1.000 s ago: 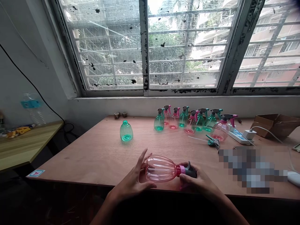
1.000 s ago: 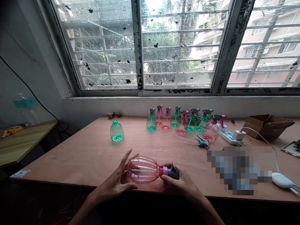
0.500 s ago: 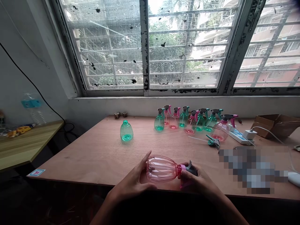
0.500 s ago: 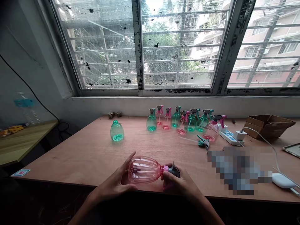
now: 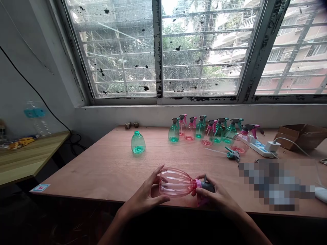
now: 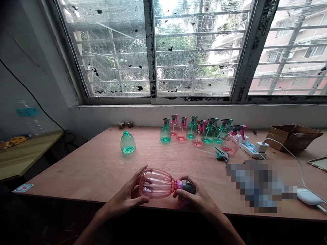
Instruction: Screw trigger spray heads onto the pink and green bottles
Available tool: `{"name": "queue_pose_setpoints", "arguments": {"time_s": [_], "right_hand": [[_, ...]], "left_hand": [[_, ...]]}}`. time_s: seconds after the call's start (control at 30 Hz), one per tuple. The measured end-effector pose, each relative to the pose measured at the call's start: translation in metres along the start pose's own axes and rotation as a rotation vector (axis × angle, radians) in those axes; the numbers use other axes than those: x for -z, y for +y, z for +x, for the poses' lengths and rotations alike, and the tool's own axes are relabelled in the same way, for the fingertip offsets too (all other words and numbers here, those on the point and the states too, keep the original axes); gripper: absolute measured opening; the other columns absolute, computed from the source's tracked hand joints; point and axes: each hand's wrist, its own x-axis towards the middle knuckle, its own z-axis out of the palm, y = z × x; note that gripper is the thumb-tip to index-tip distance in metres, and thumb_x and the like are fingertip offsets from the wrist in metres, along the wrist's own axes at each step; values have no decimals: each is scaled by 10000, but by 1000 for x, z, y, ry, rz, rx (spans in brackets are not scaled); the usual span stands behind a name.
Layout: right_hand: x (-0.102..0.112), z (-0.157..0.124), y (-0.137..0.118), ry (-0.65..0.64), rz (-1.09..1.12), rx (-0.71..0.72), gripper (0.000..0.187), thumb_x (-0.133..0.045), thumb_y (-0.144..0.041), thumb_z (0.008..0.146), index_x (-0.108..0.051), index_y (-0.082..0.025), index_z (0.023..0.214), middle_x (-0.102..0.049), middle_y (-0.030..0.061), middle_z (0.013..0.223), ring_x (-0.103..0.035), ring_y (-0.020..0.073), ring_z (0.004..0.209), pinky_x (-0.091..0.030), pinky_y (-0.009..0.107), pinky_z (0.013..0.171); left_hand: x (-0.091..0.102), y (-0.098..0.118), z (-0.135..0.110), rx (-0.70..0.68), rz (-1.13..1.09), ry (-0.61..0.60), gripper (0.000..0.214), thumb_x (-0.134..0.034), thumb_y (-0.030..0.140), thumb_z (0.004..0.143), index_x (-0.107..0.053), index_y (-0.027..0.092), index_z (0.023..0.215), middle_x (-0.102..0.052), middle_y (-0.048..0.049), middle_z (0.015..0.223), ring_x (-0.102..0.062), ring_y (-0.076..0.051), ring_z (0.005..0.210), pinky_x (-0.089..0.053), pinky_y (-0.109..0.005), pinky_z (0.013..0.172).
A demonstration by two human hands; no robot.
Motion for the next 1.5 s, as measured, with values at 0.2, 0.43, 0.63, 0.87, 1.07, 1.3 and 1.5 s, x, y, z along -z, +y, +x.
{"name": "queue_pose_setpoints", "arguments": {"time_s": [0.2,0.43,0.63,0.87,1.07,1.3,1.5], "right_hand": [[5,0,2,-9,-85,-12,440,-778,-437,799,-625,-210,1143,-704,-17,703,-657,161,616,-553,251,570],[5,1,1,4,-81,3,391,-822,-396,763,-677,-215,1077,-701,-15,773,-655,155,671,-582,252,618],[4,1,3,29,-59,-16,413,-857,-380,716,-683,-207,1048,-665,-25,766,-645,149,645,-602,259,591],[4,1,7,45,-21,-31,452,-856,-389,713,-662,-204,1077,-659,-36,737,-655,145,605,-605,265,579],[3,1,3,71,-8,-8,436,-786,-442,788,-615,-181,1093,-702,-15,660,-664,165,572,-566,258,543],[7,6,14,61,47,5,457,-738,-499,819,-564,-162,1074,-725,14,623,-676,180,539,-513,251,519],[6,6,11,54,39,11,480,-735,-512,814,-568,-163,1098,-713,14,625,-666,178,556,-519,260,537]], "left_hand": [[0,0,0,4,-35,34,869,-752,291,815,-244,335,1519,-517,-64,1279,-567,-245,1155,-434,-456,1072],[2,4,2,-9,56,63,731,-673,397,877,-297,308,1497,-497,-74,1363,-535,-269,1172,-425,-438,1047],[5,3,7,-44,134,87,580,-589,467,930,-391,265,1436,-567,-69,1291,-579,-264,1092,-429,-414,1015],[6,-2,9,-55,147,144,540,-528,492,957,-418,240,1423,-590,-72,1250,-547,-283,1169,-409,-411,1039],[4,0,4,-25,70,86,644,-646,446,902,-338,280,1442,-546,-78,1281,-559,-271,1156,-445,-418,1015],[0,-4,2,-91,-54,23,809,-763,248,814,-238,319,1426,-500,-87,1314,-536,-262,1242,-434,-455,1079],[1,-1,1,-112,39,-11,973,-779,181,784,-148,375,1499,-374,-91,1498,-470,-277,1340,-407,-469,1124]]}}
